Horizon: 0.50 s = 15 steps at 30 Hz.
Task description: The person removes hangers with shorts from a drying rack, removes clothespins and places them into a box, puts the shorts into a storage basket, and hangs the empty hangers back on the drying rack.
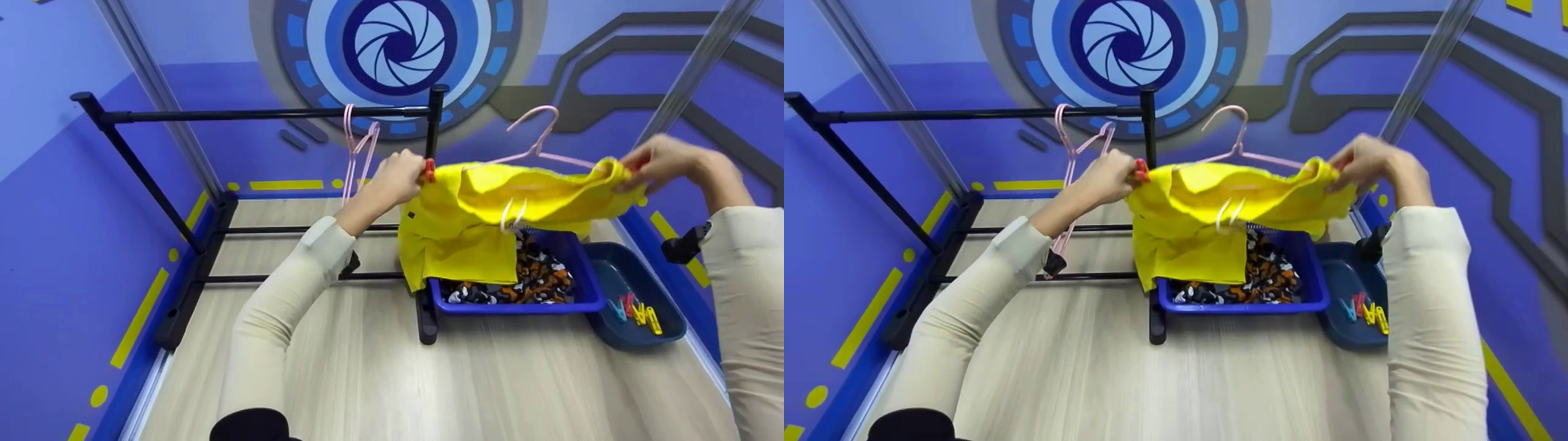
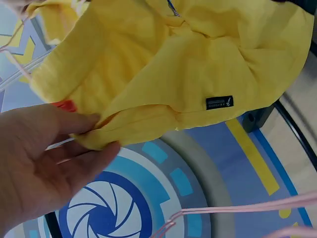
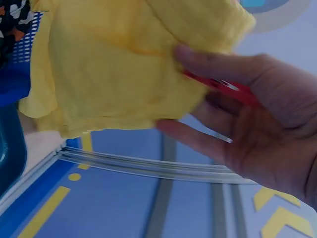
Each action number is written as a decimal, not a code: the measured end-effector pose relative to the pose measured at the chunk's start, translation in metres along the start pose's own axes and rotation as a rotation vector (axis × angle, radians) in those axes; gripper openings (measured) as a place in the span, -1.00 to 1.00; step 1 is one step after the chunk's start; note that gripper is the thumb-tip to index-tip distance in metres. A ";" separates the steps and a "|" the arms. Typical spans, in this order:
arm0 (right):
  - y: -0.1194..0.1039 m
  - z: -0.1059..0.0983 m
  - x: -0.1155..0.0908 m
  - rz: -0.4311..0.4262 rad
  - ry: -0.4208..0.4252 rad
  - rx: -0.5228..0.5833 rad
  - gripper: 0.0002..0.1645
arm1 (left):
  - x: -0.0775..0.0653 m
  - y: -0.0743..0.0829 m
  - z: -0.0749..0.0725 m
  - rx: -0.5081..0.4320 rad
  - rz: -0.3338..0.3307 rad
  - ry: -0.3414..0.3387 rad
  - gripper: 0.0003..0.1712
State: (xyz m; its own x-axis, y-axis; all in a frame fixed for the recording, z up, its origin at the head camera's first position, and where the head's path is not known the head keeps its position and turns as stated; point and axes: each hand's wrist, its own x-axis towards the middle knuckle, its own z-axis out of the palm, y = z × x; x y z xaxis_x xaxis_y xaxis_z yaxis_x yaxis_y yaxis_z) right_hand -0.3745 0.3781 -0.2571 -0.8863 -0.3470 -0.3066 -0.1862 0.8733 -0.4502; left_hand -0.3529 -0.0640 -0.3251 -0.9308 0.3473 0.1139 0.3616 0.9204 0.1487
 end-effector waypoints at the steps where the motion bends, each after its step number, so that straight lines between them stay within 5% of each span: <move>1: 0.003 0.003 0.001 0.013 -0.106 0.032 -0.50 | -0.001 0.000 0.001 -0.002 -0.016 -0.051 -0.88; 4: 0.010 0.012 0.008 0.063 -0.409 0.133 -0.56 | -0.003 -0.003 0.006 -0.013 -0.043 -0.207 -0.91; 7: 0.015 0.026 0.019 0.149 -0.601 0.211 -0.63 | -0.004 -0.006 0.015 -0.056 -0.062 -0.376 -0.93; 10: 0.020 0.046 0.027 0.220 -0.638 0.229 -0.44 | -0.004 -0.012 0.033 -0.113 -0.095 -0.485 -0.92; 15: 0.029 0.087 0.043 0.240 -0.623 0.180 0.11 | -0.011 -0.026 0.072 -0.210 -0.137 -0.545 -0.89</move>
State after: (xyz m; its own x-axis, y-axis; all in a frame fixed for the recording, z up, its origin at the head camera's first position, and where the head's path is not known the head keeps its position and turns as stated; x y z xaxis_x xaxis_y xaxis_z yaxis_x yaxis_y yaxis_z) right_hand -0.3810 0.3586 -0.3565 -0.4756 -0.3296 -0.8156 0.1057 0.8990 -0.4250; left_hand -0.3558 -0.0793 -0.4007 -0.8427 0.3213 -0.4321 0.1876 0.9274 0.3237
